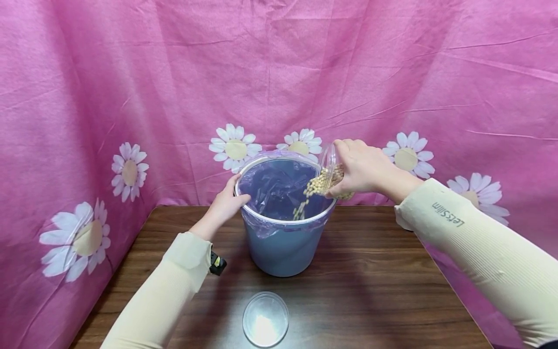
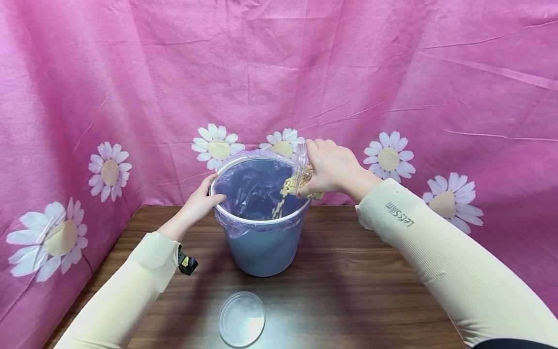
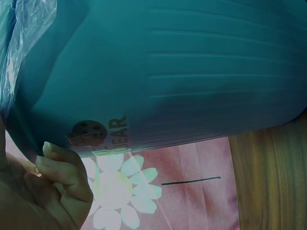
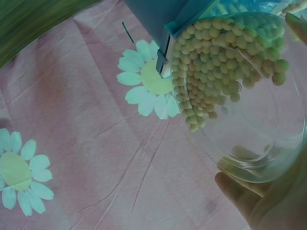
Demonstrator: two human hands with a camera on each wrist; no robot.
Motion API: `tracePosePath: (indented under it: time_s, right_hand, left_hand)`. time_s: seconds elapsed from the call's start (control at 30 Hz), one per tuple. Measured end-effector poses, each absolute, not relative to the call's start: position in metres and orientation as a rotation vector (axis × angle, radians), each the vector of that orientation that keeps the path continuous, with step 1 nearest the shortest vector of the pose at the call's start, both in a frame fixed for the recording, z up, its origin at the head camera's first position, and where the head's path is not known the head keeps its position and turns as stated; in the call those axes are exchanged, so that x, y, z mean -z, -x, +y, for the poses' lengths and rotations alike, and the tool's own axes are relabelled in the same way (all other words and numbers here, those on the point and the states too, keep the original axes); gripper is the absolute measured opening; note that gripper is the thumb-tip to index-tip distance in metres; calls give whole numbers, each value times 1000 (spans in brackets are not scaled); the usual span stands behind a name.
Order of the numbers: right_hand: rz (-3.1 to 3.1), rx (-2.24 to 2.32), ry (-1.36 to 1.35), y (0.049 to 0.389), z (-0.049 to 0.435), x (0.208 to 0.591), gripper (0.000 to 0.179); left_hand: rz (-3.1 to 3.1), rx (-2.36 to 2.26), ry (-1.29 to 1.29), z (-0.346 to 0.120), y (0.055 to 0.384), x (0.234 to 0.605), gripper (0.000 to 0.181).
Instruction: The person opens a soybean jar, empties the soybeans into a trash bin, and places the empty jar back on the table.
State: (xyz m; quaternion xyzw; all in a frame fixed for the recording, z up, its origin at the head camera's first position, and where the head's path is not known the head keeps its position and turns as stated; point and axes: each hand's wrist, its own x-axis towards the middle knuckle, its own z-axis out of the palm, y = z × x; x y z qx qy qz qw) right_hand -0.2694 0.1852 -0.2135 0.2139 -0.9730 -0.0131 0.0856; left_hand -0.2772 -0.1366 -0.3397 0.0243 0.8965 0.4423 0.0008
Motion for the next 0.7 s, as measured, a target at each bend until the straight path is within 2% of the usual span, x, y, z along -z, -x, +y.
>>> tracePosePath:
  time_s: [0.33,0.7]
  right_hand:
    - [-2827,75,-671,269,187,215,113]
    - [-2737,120,-766,270,187,214,117]
  left_hand:
    - [2814,-1390,-78,-136,276,339,79]
    - [2806,-1395,-71,-135,277,339,80]
